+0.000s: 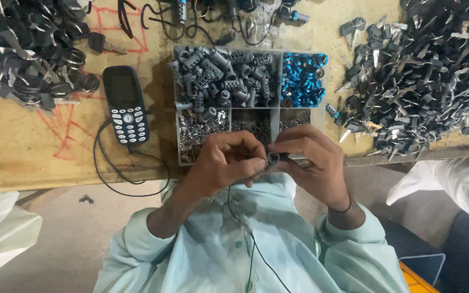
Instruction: The person sits at a workbench assembling small lock components by hand. They pick gray and blue plastic caps and small metal pins from a compartment tray, fit the parts together between their fingers, and place finished assemblies and loose pins into the tray compartments.
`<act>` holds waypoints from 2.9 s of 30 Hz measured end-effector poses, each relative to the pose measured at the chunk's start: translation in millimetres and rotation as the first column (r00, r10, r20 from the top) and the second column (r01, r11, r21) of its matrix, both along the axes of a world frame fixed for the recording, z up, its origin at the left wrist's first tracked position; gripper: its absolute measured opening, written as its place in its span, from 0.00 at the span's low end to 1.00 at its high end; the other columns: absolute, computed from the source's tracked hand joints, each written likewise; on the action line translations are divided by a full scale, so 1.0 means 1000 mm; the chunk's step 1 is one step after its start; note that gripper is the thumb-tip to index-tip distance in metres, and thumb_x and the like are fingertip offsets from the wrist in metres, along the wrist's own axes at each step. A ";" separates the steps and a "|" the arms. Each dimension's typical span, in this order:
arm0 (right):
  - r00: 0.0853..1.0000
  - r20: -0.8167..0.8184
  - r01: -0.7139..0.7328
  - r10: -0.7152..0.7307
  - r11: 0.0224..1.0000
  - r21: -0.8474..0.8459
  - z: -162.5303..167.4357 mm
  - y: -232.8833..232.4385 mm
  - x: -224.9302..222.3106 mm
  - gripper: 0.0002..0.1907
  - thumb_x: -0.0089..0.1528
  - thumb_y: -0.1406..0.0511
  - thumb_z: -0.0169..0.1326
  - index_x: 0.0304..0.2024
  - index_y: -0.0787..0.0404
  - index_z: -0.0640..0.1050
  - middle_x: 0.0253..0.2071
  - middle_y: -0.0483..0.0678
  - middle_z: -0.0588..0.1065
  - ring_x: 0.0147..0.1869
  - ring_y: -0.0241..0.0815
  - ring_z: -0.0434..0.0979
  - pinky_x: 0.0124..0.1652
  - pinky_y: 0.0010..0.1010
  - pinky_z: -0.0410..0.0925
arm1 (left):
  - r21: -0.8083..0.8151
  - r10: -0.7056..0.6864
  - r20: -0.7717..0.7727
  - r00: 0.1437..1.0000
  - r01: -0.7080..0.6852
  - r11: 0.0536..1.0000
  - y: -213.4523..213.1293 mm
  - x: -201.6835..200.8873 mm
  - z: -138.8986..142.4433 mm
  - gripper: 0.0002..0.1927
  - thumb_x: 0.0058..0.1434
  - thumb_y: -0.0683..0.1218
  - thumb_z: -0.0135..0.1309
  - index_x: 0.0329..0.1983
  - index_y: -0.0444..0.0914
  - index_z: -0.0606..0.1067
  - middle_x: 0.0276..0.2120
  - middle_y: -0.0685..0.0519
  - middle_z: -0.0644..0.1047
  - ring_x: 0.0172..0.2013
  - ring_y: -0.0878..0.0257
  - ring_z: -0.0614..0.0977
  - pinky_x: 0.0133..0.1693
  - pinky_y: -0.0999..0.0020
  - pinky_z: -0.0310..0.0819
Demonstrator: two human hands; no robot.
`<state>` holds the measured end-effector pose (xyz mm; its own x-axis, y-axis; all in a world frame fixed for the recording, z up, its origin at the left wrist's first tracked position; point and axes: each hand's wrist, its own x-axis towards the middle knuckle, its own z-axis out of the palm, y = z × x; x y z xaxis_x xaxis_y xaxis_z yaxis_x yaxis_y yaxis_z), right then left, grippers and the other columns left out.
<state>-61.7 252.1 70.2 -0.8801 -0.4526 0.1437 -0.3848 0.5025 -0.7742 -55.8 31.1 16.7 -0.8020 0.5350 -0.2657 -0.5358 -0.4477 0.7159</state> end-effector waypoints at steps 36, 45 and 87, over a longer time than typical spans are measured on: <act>0.906 -0.272 -0.179 0.325 0.875 0.450 0.022 -0.017 -0.162 0.07 0.69 0.69 0.62 0.50 0.56 0.81 0.41 0.49 0.78 0.44 0.51 0.80 0.40 0.40 0.70 | -0.237 0.198 -0.672 0.714 -0.460 0.856 -0.009 -0.004 0.008 0.08 0.60 0.36 0.66 0.43 0.35 0.82 0.41 0.48 0.84 0.42 0.59 0.88 0.46 0.68 0.83; 0.926 -0.019 -0.364 0.378 0.903 0.226 0.027 -0.039 -0.198 0.13 0.68 0.67 0.66 0.51 0.64 0.78 0.40 0.51 0.77 0.40 0.41 0.82 0.38 0.30 0.73 | -0.207 0.129 -0.770 0.625 -0.437 0.875 -0.008 -0.003 0.008 0.08 0.60 0.37 0.65 0.42 0.38 0.81 0.42 0.49 0.84 0.42 0.58 0.88 0.44 0.66 0.82; 0.920 0.371 0.201 -0.123 0.963 -0.179 -0.008 0.039 -0.089 0.12 0.71 0.76 0.52 0.56 0.67 0.73 0.38 0.47 0.78 0.40 0.33 0.80 0.41 0.24 0.75 | -0.277 0.004 -0.851 0.525 -0.455 0.846 0.000 -0.016 0.010 0.14 0.57 0.31 0.61 0.46 0.36 0.79 0.45 0.50 0.82 0.45 0.56 0.86 0.45 0.66 0.82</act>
